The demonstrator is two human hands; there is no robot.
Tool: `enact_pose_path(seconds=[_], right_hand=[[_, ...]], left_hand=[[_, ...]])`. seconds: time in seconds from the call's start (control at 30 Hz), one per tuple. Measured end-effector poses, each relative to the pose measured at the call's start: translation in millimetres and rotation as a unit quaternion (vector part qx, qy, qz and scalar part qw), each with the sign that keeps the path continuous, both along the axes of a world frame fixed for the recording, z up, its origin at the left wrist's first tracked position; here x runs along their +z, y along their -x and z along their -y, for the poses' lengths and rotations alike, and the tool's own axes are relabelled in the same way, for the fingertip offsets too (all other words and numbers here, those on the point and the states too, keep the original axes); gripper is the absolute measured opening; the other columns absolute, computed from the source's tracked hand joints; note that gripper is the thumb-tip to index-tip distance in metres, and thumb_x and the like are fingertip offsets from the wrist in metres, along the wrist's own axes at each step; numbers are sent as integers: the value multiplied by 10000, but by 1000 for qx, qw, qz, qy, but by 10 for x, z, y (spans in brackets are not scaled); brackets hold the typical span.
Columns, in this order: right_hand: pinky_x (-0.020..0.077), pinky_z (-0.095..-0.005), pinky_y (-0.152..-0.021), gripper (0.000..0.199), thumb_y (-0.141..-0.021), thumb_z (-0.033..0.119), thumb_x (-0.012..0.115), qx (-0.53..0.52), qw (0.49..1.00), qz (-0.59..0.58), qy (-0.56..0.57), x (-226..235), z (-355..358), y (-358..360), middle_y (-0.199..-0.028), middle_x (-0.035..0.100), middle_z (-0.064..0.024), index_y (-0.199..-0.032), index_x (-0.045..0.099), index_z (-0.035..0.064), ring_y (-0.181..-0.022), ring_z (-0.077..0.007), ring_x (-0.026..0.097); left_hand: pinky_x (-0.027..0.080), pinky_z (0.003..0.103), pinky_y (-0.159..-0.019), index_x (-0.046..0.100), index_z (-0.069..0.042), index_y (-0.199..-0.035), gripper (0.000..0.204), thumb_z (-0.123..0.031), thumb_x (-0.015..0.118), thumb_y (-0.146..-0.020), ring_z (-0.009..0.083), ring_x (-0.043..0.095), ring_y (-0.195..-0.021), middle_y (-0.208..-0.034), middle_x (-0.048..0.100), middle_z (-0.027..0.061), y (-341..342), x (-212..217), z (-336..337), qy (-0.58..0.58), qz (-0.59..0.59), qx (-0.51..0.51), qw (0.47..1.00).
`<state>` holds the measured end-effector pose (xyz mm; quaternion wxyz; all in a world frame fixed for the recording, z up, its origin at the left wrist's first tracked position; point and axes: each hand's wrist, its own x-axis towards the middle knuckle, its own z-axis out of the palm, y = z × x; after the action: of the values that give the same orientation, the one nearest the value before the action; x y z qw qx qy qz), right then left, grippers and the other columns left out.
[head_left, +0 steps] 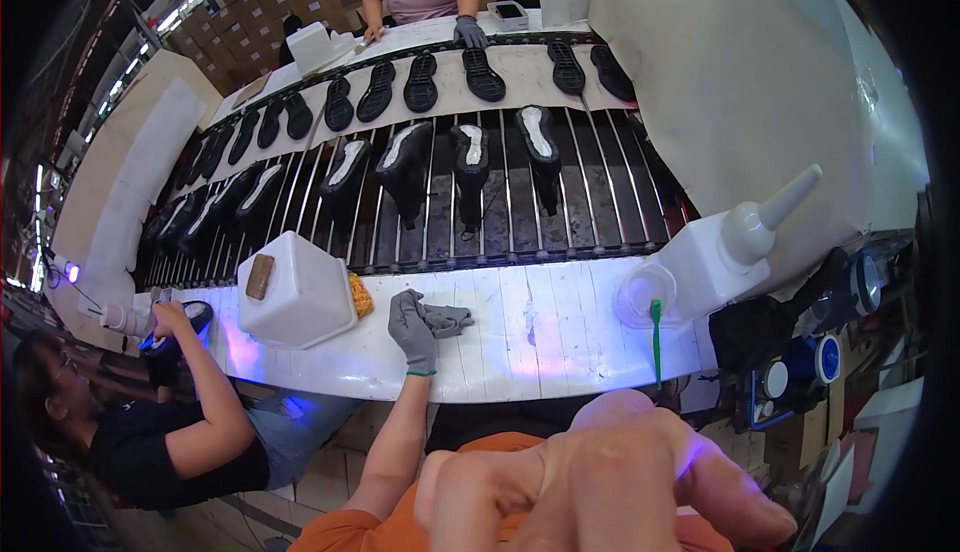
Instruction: Apply glue or primer to shoe soles and components using a brush on a factory production line.
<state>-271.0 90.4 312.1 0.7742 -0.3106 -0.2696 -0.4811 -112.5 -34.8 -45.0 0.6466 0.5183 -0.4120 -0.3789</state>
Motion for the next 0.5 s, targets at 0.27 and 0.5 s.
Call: enact_pose_path(seconds=[0.27, 0.5], right_hand=[[368, -289, -657, 538, -839, 507, 616, -92, 988, -40, 118, -28, 132, 278, -936, 624, -289, -1036, 551, 11, -792, -157, 576], [374, -310, -701, 520, -851, 463, 603, -130, 978, -73, 148, -30, 211, 453, -975, 612, -278, -1081, 526, 3, -840, -174, 569]], left_hand=[[349, 201, -448, 565, -10, -882, 238, -162, 439, -1015, 31, 407, -484, -600, 416, -41, 11, 37, -3, -16, -45, -26, 999], [351, 211, -399, 540, -21, -900, 239, -193, 428, -1021, 62, 435, -413, -570, 404, -28, 12, -46, 18, -13, -62, -26, 998]])
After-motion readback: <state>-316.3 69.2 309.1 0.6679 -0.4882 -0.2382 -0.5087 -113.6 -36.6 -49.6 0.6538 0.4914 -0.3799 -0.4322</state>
